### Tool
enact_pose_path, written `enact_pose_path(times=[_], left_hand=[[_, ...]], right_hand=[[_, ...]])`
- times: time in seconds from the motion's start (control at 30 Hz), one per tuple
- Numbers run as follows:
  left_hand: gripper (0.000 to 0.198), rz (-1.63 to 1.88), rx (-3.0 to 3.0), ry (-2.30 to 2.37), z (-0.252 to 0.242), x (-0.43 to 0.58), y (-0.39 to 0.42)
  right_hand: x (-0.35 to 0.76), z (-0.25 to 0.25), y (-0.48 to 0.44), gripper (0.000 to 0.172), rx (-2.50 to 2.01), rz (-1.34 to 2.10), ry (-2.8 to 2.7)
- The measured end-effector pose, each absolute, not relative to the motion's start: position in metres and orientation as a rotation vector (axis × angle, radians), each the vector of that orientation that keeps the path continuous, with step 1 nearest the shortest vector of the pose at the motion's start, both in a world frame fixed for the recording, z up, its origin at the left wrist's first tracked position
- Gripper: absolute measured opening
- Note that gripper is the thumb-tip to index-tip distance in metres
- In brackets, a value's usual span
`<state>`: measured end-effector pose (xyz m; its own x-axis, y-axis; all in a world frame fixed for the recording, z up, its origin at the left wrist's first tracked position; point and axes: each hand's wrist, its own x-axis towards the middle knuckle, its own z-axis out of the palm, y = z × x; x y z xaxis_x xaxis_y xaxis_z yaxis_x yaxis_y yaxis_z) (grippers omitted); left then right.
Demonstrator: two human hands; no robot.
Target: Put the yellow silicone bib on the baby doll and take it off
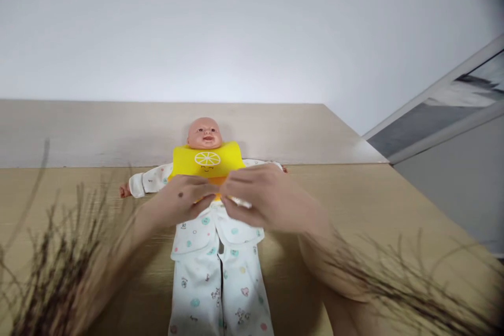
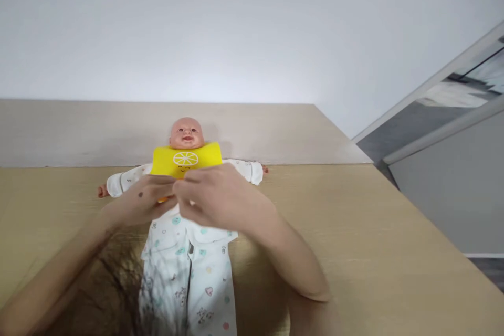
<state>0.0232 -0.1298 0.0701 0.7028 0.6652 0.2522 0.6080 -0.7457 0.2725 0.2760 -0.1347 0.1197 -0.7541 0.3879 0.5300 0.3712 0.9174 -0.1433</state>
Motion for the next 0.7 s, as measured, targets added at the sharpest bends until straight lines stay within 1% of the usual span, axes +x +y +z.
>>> enact_pose_path(times=[0.1,0.2,0.3,0.4,0.47,0.57,0.63,0.7], left_hand=[[0.036,0.675,2.562,1.230,0.072,0.006,-0.117],[0.037,0.781,2.420,1.459,0.071,-0.011,-0.102],[0.037,0.915,2.296,1.592,0.062,-0.025,-0.086],[0.034,1.132,2.070,1.664,0.048,-0.033,-0.068],[0.027,1.281,1.790,1.696,0.037,-0.034,-0.054],[0.023,1.396,1.274,1.631,0.023,-0.031,-0.032],[0.024,1.352,0.996,1.533,0.016,-0.026,-0.018],[0.026,1.278,0.846,1.431,0.011,-0.020,-0.006]], right_hand=[[0.281,0.102,-0.091,0.018,-0.799,0.259,-2.431],[0.288,0.077,-0.041,0.012,-0.933,0.499,-2.273],[0.296,0.045,0.004,0.009,-1.062,0.686,-1.961],[0.298,0.013,0.034,0.003,-1.238,0.890,-1.567],[0.295,-0.004,0.044,0.009,-1.307,1.084,-1.333],[0.290,-0.019,0.048,0.016,-1.234,1.396,-1.129],[0.286,-0.024,0.049,0.017,-1.173,1.521,-1.056],[0.282,-0.027,0.052,0.017,-1.171,1.589,-0.996]])
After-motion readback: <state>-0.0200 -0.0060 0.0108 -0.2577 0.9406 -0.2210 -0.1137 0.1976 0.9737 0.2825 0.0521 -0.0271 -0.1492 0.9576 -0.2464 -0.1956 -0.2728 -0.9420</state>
